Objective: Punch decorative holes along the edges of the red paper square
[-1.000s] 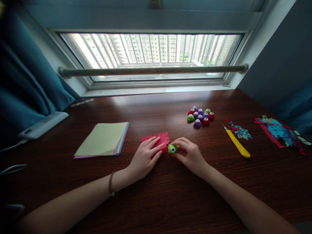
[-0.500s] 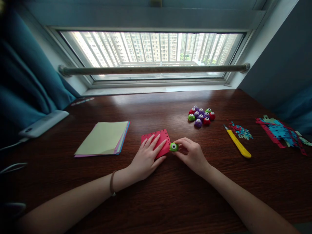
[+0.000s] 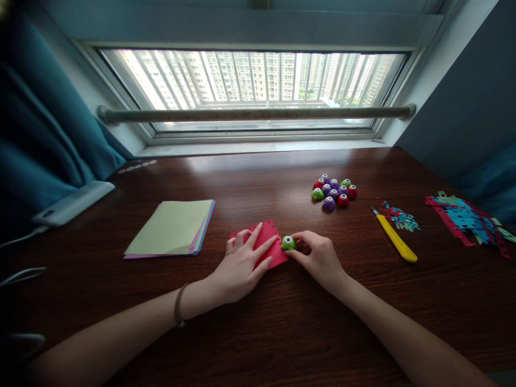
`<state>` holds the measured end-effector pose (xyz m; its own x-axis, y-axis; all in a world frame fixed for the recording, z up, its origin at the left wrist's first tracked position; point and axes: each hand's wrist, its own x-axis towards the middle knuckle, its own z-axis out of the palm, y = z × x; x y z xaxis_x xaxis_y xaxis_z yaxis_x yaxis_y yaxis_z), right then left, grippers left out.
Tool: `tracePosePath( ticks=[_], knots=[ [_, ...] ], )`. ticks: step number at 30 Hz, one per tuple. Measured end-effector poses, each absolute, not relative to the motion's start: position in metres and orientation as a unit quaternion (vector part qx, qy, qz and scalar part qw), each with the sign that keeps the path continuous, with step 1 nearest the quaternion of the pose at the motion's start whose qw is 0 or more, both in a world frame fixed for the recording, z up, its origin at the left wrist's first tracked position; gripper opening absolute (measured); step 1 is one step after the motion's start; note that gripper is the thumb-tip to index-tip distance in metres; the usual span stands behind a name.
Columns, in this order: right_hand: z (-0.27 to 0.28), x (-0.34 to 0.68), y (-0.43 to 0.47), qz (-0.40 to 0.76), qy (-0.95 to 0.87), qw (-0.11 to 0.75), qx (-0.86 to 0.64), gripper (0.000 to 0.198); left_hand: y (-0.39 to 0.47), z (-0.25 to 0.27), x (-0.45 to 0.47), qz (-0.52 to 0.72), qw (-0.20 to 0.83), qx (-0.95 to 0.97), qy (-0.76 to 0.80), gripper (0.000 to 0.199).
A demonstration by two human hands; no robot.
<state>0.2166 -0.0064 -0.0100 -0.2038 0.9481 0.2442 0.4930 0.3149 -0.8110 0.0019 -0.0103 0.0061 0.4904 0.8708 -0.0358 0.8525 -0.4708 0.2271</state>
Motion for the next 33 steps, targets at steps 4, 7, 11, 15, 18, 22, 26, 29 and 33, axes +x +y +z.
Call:
tracePosePath(
  ticks=[4,7,11,15,18,22,26,29,33],
  knots=[
    [-0.013,0.218,-0.005,0.288,-0.715,0.382,-0.509,0.024,-0.012,0.011,-0.002,0.017,0.082,0.865,0.494,0.047],
    [-0.014,0.219,-0.004,0.282,-0.712,0.383,-0.517,0.022,-0.013,0.009,-0.002,0.03,0.031,0.866,0.499,0.053],
    [-0.012,0.219,-0.004,0.297,-0.697,0.366,-0.541,0.022,-0.013,0.007,0.0,0.04,0.0,0.866,0.499,0.061],
    [-0.011,0.218,-0.003,0.309,-0.685,0.354,-0.556,0.024,-0.012,0.009,0.003,0.036,-0.017,0.864,0.502,0.065],
    [-0.011,0.217,-0.002,0.312,-0.684,0.349,-0.56,0.026,-0.012,0.01,0.004,0.033,-0.016,0.866,0.498,0.066],
    [-0.008,0.219,0.0,0.329,-0.696,0.33,-0.546,0.023,-0.012,0.009,0.003,0.04,-0.016,0.867,0.497,0.064],
    [-0.004,0.225,0.001,0.357,-0.721,0.295,-0.516,0.021,-0.009,0.008,0.001,0.051,-0.014,0.864,0.5,0.062],
    [-0.002,0.227,0.003,0.372,-0.736,0.283,-0.49,0.021,-0.008,0.007,-0.002,0.056,-0.013,0.864,0.5,0.06],
    [-0.002,0.228,0.005,0.382,-0.758,0.29,-0.441,0.022,-0.007,0.005,-0.003,0.071,-0.005,0.868,0.492,0.055]
  ],
)
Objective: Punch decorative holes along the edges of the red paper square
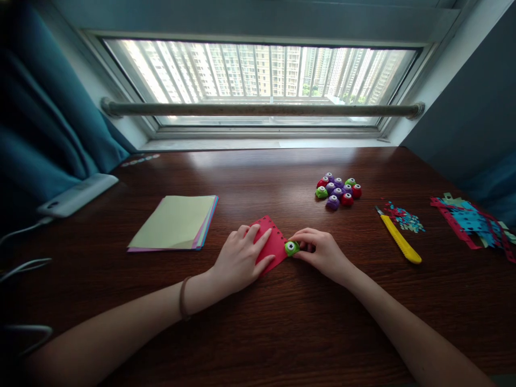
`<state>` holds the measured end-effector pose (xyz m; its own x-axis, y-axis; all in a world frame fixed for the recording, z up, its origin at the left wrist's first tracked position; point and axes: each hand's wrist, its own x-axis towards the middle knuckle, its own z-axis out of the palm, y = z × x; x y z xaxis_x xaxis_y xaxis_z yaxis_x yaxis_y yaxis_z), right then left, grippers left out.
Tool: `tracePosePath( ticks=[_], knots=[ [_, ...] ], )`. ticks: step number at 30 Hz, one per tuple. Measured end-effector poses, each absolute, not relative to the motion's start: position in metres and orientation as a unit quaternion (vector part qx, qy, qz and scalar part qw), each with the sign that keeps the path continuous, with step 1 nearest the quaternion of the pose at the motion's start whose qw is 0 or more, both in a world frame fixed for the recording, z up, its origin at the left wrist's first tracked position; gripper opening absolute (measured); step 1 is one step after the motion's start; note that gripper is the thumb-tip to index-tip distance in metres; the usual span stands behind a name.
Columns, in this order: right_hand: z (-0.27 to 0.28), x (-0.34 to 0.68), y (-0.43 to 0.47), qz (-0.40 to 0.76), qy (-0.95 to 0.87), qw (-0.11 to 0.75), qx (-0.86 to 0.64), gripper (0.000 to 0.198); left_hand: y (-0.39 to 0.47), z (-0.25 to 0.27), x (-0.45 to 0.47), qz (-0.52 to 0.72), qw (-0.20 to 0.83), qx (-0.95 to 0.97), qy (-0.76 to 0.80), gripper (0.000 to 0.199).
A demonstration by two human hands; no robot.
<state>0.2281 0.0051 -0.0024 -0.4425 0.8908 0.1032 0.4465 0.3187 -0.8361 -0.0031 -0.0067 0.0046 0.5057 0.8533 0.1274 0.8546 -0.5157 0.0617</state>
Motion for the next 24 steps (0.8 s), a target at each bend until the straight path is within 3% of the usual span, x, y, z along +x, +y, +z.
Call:
tracePosePath(
  ticks=[9,24],
  knots=[
    [-0.0021,0.2332,0.0095,0.382,-0.781,0.269,-0.415,0.025,-0.0019,-0.0019,-0.0049,-0.089,-0.006,-0.879,-0.469,0.043],
    [-0.0037,0.2333,0.0094,0.395,-0.776,0.273,-0.409,0.026,0.0002,-0.0047,-0.0048,-0.082,-0.019,-0.884,-0.461,0.045]
  ],
)
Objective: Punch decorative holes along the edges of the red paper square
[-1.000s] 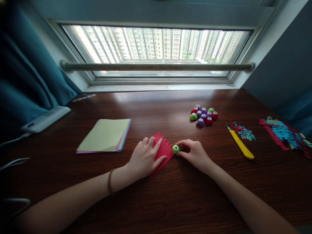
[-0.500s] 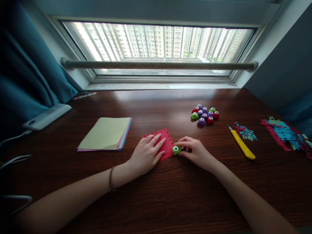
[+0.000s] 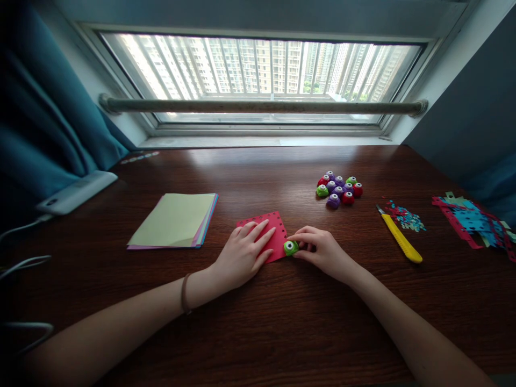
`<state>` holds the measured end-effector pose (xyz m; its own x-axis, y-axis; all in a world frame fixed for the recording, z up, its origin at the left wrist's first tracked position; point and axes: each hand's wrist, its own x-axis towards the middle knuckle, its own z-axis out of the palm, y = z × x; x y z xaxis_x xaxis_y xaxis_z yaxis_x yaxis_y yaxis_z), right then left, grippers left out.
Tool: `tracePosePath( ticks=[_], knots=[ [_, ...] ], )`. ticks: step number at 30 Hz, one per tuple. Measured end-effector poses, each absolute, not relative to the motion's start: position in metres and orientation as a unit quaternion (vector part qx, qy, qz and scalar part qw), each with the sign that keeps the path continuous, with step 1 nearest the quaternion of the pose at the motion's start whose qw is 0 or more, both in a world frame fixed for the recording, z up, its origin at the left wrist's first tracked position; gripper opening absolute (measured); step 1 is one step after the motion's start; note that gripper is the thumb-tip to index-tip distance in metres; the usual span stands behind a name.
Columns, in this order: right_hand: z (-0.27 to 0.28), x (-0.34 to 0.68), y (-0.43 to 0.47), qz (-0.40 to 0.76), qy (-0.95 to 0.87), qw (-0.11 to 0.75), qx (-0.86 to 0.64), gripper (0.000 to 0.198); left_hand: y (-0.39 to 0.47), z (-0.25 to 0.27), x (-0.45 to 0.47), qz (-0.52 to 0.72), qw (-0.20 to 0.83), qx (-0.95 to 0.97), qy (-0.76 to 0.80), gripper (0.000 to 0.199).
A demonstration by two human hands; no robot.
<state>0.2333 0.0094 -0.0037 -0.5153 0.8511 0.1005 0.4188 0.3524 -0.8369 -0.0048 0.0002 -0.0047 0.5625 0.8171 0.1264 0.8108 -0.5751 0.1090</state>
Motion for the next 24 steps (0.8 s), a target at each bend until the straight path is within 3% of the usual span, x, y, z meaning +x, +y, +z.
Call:
tracePosePath(
  ticks=[5,10,15,20,24],
  knots=[
    [-0.001,0.232,0.008,0.38,-0.778,0.283,-0.414,0.033,-0.001,0.0,-0.005,0.103,0.014,0.876,0.471,0.044],
    [-0.012,0.229,0.01,0.398,-0.667,0.404,-0.484,0.033,-0.006,0.008,-0.002,0.168,0.013,0.926,0.339,0.046],
    [-0.014,0.223,0.011,0.402,-0.62,0.458,-0.494,0.03,-0.013,0.007,0.002,0.142,0.044,0.955,0.256,0.047],
    [-0.021,0.218,0.009,0.396,-0.628,0.462,-0.486,0.032,-0.016,0.007,0.004,0.13,0.054,0.952,0.272,0.05],
    [-0.021,0.208,0.02,0.302,-0.682,0.433,-0.506,0.03,-0.016,0.01,0.005,0.142,0.065,0.949,0.273,0.055]
  ],
)
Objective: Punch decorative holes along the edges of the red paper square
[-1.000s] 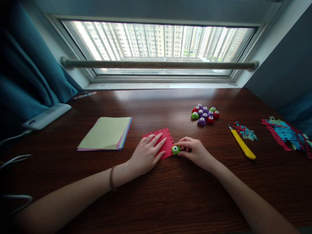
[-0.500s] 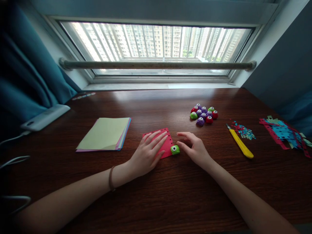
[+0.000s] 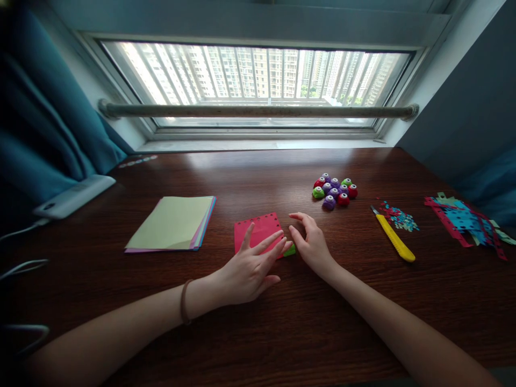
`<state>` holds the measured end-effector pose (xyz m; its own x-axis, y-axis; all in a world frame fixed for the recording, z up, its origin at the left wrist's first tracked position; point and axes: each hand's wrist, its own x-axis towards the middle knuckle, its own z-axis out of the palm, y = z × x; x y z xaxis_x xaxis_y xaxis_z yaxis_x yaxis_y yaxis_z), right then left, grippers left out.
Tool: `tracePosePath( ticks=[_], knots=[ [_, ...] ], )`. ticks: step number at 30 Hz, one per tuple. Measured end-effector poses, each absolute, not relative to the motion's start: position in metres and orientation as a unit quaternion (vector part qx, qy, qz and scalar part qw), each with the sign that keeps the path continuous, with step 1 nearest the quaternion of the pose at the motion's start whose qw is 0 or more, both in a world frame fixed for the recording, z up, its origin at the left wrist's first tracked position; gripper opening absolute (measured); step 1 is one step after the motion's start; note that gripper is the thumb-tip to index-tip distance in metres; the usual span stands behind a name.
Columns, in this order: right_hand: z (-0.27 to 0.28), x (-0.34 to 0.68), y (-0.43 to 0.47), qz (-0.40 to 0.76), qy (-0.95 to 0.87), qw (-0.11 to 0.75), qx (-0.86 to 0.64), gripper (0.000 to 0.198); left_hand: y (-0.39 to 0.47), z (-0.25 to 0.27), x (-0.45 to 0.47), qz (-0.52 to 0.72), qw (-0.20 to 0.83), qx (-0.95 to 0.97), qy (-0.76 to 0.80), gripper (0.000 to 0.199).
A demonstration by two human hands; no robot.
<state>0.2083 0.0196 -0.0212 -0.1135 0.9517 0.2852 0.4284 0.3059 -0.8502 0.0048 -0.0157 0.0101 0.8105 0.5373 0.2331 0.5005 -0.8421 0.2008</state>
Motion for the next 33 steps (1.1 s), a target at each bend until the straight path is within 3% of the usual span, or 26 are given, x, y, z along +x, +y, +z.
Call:
tracePosePath(
  ticks=[5,13,18,22,33],
  knots=[
    [-0.011,0.182,0.047,0.117,-0.744,0.353,-0.555,0.03,-0.014,0.01,0.004,0.153,0.082,0.946,0.272,0.062],
    [-0.011,0.161,0.044,-0.023,-0.73,0.196,-0.654,0.044,-0.016,0.012,0.004,0.132,0.135,0.941,0.28,0.057],
    [-0.007,0.159,0.042,-0.054,-0.743,0.152,-0.65,0.041,-0.015,0.014,0.005,0.126,0.135,0.941,0.283,0.058],
    [-0.009,0.158,0.044,-0.036,-0.748,0.157,-0.644,0.042,-0.014,0.014,0.004,0.129,0.129,0.943,0.28,0.059],
    [-0.004,0.185,0.049,0.13,-0.766,0.323,-0.541,0.022,-0.01,-0.001,0.002,0.159,0.127,0.941,0.269,0.059]
  ],
)
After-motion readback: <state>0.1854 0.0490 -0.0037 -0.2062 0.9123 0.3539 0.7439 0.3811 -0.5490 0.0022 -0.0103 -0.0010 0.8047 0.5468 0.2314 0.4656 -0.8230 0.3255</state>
